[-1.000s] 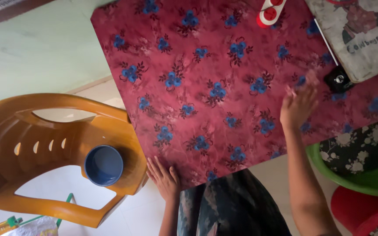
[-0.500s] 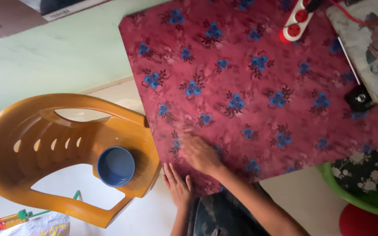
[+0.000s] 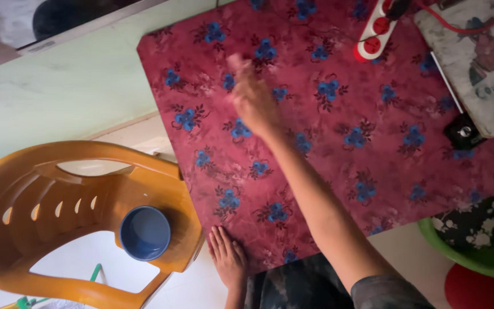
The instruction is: The person repeatedly wipes a floral-patterned table surface with a pink cloth. They dip the cloth into a blue bowl of water on a yellow chair, wring it out, and continue wiping the table in circular and back-and-forth motions.
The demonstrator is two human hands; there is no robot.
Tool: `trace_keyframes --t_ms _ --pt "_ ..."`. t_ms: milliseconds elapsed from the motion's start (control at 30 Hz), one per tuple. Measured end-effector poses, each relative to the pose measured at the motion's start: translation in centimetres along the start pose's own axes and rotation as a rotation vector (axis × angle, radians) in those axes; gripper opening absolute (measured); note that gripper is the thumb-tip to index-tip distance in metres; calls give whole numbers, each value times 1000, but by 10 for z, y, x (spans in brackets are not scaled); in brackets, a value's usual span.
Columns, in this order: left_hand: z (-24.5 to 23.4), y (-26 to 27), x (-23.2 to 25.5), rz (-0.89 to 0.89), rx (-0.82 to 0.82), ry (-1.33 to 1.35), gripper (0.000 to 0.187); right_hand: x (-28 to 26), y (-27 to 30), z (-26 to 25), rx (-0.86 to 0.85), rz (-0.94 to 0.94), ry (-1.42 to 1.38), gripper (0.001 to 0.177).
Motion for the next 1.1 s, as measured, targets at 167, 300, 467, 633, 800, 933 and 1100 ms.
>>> trace_keyframes --t_ms 167,300,467,633,800,933,1100 --pt "-2 -2 3 26 12 -16 59 129 53 -36 224 91 56 53" --pt "-8 -4 8 86 47 -9 57 229 133 -47 143 391 248 56" --pt "-10 -7 14 87 46 -13 58 284 238 -68 64 543 253 60" --pt "-12 -7 15 84 32 8 58 299 318 -96 59 541 249 61" --pt "-14 -11 19 82 47 -7 58 328 380 -113 60 723 376 62" --pt "-17 -9 23 108 40 8 59 361 415 -102 111 935 356 63" --pt "-20 -9 29 139 50 4 58 394 441 -75 88 1172 408 69"
Point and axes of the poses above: each hand's wrist, its own y-axis away from the middle knuckle, its own z-axis out of the palm, x = y × z, the point moved 8 cm from there along -y, towards the middle knuckle, and after that the axes turned 12 degrees about y, right-handed, at the moved point
